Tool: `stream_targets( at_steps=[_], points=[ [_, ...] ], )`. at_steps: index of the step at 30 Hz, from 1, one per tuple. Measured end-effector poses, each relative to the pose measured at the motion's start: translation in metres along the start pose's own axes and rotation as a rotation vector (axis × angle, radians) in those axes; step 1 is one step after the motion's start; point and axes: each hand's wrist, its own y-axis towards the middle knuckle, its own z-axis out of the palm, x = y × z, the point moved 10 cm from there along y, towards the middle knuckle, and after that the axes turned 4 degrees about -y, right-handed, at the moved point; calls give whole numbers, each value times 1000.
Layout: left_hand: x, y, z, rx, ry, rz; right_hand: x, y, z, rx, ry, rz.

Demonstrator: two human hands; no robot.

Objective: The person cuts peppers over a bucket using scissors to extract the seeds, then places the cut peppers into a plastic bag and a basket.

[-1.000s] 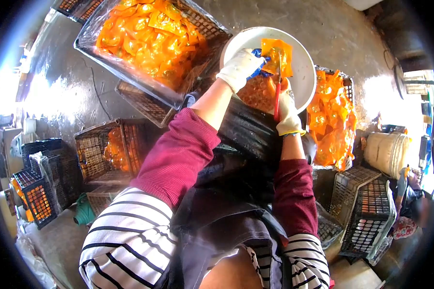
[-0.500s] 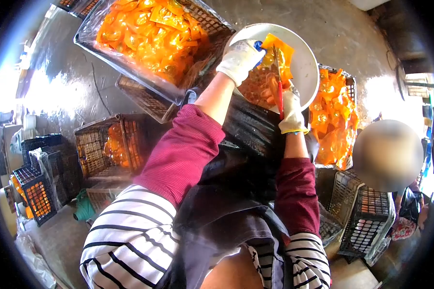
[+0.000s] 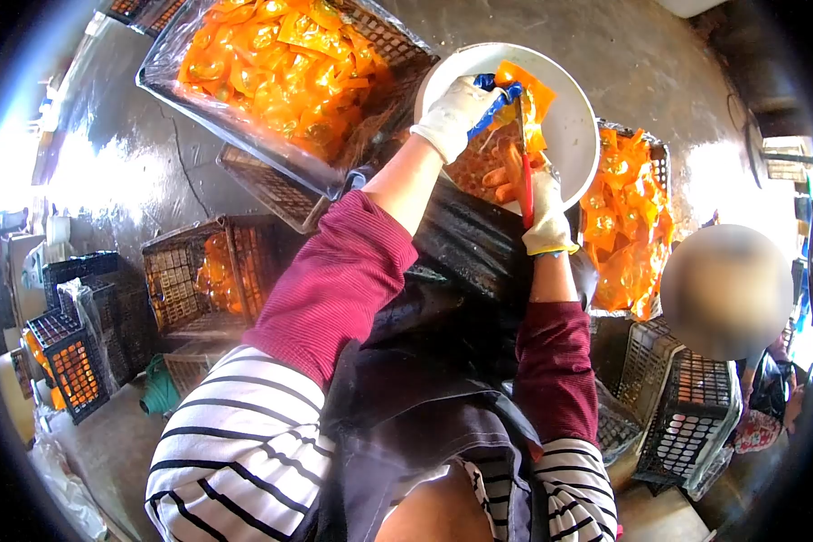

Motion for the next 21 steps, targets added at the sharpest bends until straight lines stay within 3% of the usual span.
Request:
stream_targets(
  at_steps=[3, 10, 13, 16, 19, 20, 21],
  points=[
    [-11, -2, -5, -45, 157, 67, -6, 18, -7, -6, -197, -120],
    [-25, -3, -1, -75, 341, 119, -20, 38, -23, -18, -186, -228],
    [-19, -16, 5, -70, -149, -65, -13, 21, -12, 63, 132, -67],
    [-28, -28, 23, 119, -309, -188, -6, 19, -14, 31, 141, -162],
    [-31, -40, 30, 216, -189, -347, 7, 8, -14, -69, -273, -172],
    [-21, -28, 29, 267, 5, -247, 2, 12, -28, -133, -342, -224],
    [-1, -22, 27, 174, -85, -397, 0, 17, -34, -183, -411, -278]
  ],
)
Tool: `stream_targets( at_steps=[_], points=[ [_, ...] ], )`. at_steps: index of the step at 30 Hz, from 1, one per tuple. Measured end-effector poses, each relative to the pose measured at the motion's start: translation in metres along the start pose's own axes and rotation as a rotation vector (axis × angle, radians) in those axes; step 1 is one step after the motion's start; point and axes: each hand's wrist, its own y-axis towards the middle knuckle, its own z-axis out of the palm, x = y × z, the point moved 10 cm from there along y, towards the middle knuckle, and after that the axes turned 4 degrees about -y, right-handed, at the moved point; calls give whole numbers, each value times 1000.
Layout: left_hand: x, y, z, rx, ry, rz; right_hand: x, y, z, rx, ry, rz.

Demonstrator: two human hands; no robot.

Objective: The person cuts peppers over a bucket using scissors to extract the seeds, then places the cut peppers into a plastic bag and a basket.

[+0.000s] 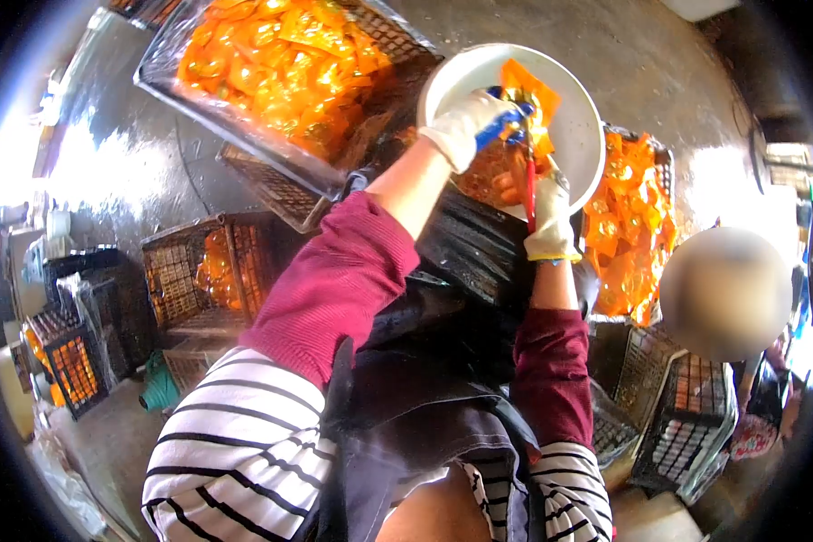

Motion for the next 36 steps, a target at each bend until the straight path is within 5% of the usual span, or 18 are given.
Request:
stream_targets(
  at_steps=[2, 4, 7, 8, 12, 13, 14, 16, 18, 20, 21, 24, 26, 28, 32, 34, 35, 36],
  points=[
    [-18, -6, -7, -109, 238, 202, -19, -2, 13, -66, 884, 135],
    [-24, -8, -12, -240, 328, 297, 3, -7, 11, -6, 403, 57],
    [-49, -43, -9, -189, 374, 411, -13, 14, 8, 52, 696, -39],
    [-57, -48, -8, -186, 372, 511, 3, 12, -9, -161, 626, -124],
    [-84, -71, -39, -110, -13, 556, 23, -6, -36, -186, 655, -7],
    [-91, -94, -52, -122, -218, 437, 22, -2, -51, -87, 669, -257],
    [-100, -83, -71, -108, -55, 554, 9, 3, -61, -42, 998, -239],
    [-122, -98, -133, -550, 308, 815, 16, -6, -79, -34, 1327, -358],
    [-131, -128, -182, -651, 529, 520, 12, -22, -77, 137, 1466, -294],
    [-125, -125, -248, -873, 828, 313, 16, -30, -78, -83, 1394, -187],
    [-132, -125, -277, -991, 1068, 294, 20, -24, -71, 369, 1460, -372],
    [-135, -123, -357, -1219, 1387, 261, 39, -21, -56, 194, 1455, -261],
    [-118, -93, -402, -956, 1111, 277, 51, -11, -51, 77, 1349, -256],
    [-114, -66, -415, -922, 1180, 367, 53, -3, -42, 62, 1288, -215],
    [-100, -57, -412, -752, 968, 268, 58, 1, -26, 25, 1193, -134],
    [-75, -65, -406, -691, 870, -138, 61, 3, -23, 40, 1167, -160],
    [-67, -56, -405, -790, 1064, 33, 55, 4, -23, 16, 1145, -160],
    [-39, -45, -401, -702, 954, -24, 54, 6, -22, -9, 1126, -167]
  ],
)
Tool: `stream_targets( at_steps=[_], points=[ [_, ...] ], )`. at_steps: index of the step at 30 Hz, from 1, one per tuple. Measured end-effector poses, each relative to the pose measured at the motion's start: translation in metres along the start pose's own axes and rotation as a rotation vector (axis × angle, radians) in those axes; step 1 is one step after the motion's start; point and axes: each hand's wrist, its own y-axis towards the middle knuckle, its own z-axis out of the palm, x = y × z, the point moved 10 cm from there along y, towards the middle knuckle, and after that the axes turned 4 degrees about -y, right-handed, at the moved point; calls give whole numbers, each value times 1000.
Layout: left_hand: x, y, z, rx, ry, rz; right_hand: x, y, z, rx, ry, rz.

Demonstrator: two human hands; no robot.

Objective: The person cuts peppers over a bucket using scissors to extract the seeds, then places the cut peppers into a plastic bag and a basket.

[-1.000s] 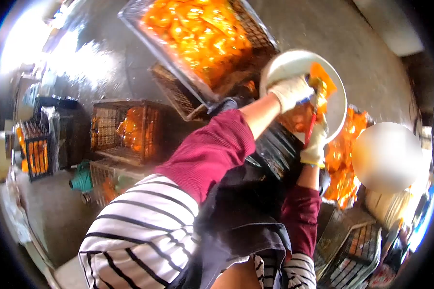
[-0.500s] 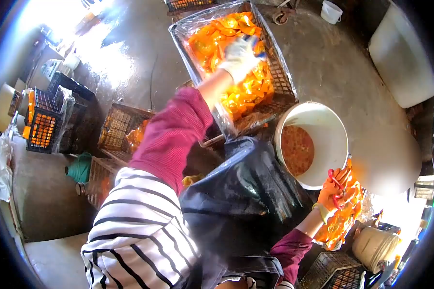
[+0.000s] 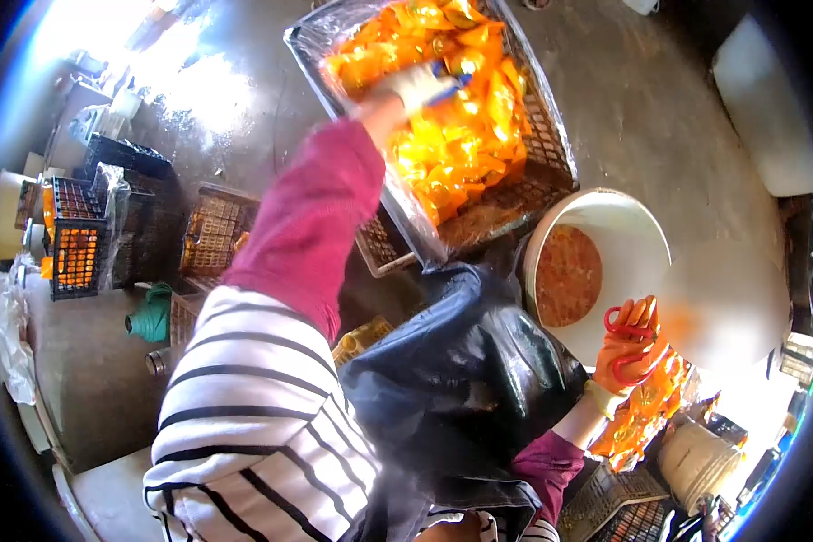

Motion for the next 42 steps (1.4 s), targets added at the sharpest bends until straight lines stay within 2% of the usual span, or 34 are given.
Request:
stream_targets(
  at_steps=[1, 2, 3, 6, 8, 9, 10, 12, 14, 15, 16, 18, 19, 20, 22, 24, 26, 27, 28, 29, 30, 32, 33, 35, 38, 40, 42],
  points=[
    [-25, -34, 8, 149, -98, -10, 8, -9, 17, 4, -84, -140],
    [-24, -53, 24, 144, -46, -111, 2, -6, 11, -5, -37, -91],
    [-39, -69, 30, 149, -190, -89, -4, -3, -4, -11, 3, -40],
    [-45, -72, 37, -131, -157, 84, -9, -7, -25, -95, 68, 66],
    [-47, -87, 41, 12, -166, 18, -8, -11, -35, -104, 45, 60],
    [-54, -93, 39, 40, -151, 105, -6, -15, -39, -103, -13, 16],
    [-58, -101, 49, 278, -111, 98, -4, -19, -30, -90, -33, -4],
    [-80, -116, 31, 393, -122, 294, 5, -28, -14, -71, -93, -32],
    [-77, -94, -17, 120, -269, 287, -4, -27, -19, -148, -96, 62],
    [-77, -85, -56, -123, -213, 269, -9, -24, -21, -167, -97, 94],
    [-85, -84, -95, -386, -28, 310, -14, -20, -23, -189, -97, 123],
    [-89, -50, -124, -551, 225, 373, -17, -19, -11, -216, -147, 122],
    [-84, -29, -125, -527, 298, 349, -19, -18, -9, -234, -157, 136],
    [-73, -1, -115, -472, 440, 236, -22, -16, -10, -256, -170, 151],
    [-63, 26, -95, -286, 654, 150, -27, -10, -10, -239, -156, 172],
    [-77, 40, -76, -298, 739, 240, -32, -9, -8, -245, -131, 209],
    [-81, 35, -27, -71, 817, 292, -41, -3, -12, -156, -159, 234],
    [-71, 27, 3, -51, 705, 385, -43, -1, -13, -117, -170, 230],
    [-59, 21, -6, -274, 265, 218, -42, 0, -11, -80, -180, 222],
    [-44, 17, 12, -330, 309, 141, -35, -4, -8, -158, -269, 167],
    [-61, -4, 15, -447, 434, 276, -33, -6, -12, -154, -267, 171],
    [-57, -26, 30, -284, 242, 236, -37, -8, -20, -124, -254, 195],
    [-56, -44, 36, -240, 230, 217, -38, -8, -22, -78, -254, 187],
    [-56, -73, 45, -109, 173, 144, -48, -5, -47, -126, -231, 197],
    [-53, -92, 70, 85, 123, 236, -43, -15, -45, -140, -140, 222],
    [-48, -88, 54, 98, -100, 165, -53, -8, -60, -77, -83, 269],
    [-56, -92, 2, 117, -253, 70, -49, -17, -49, -73, -151, 248]
  ],
)
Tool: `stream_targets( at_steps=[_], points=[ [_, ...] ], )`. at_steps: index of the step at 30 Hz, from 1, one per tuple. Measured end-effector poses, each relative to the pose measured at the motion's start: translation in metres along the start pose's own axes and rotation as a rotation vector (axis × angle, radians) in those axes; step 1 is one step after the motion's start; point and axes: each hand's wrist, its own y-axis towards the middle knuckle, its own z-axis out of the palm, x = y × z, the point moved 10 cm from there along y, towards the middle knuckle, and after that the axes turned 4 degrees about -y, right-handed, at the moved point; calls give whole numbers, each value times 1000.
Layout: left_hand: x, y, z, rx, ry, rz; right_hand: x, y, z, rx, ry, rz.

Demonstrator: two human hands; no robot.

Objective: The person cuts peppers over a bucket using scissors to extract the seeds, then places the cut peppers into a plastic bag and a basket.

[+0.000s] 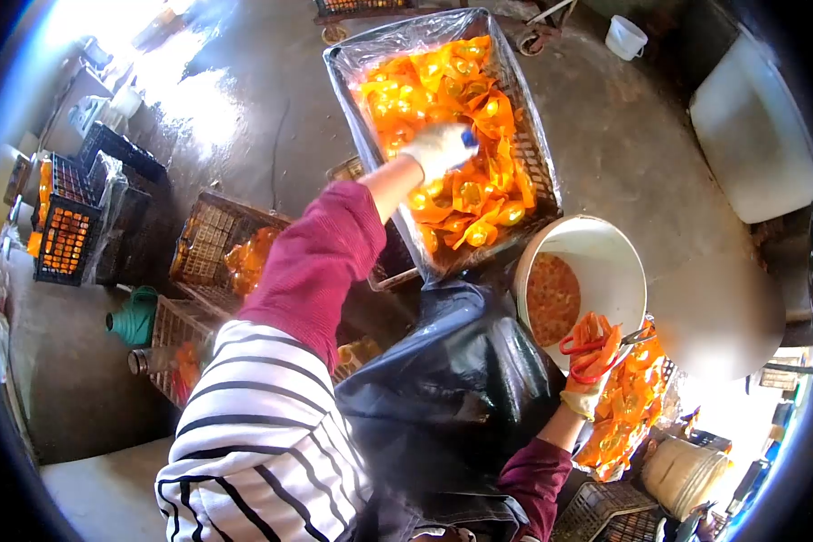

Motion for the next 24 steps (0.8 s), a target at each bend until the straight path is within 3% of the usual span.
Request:
stream_targets(
  at_steps=[2, 4, 8, 15, 16, 17, 18, 19, 24],
  points=[
    [-23, 14, -57, -377, 304, 223, 3, -7, 11, -31, -45, 7],
    [-43, 28, -92, -721, 820, 352, -1, 2, 7, -42, -22, 10],
    [12, 95, -99, -452, 979, -29, -11, 11, 3, -97, -175, 67],
    [10, 112, -40, -100, 563, 167, -11, 11, 26, -78, -357, 71],
    [7, 96, -9, -126, 708, 199, -10, 10, 30, -77, -368, 57],
    [-4, 71, 13, -177, 636, 275, -5, 8, 37, -102, -435, 37],
    [7, 60, 45, -77, 424, 227, -3, 7, 44, -41, -541, -14],
    [42, 65, 76, -129, 267, 97, -2, 4, 47, 17, -653, -62],
    [31, 27, 60, -117, 274, 49, -1, -16, 38, -79, -321, 32]
  ],
)
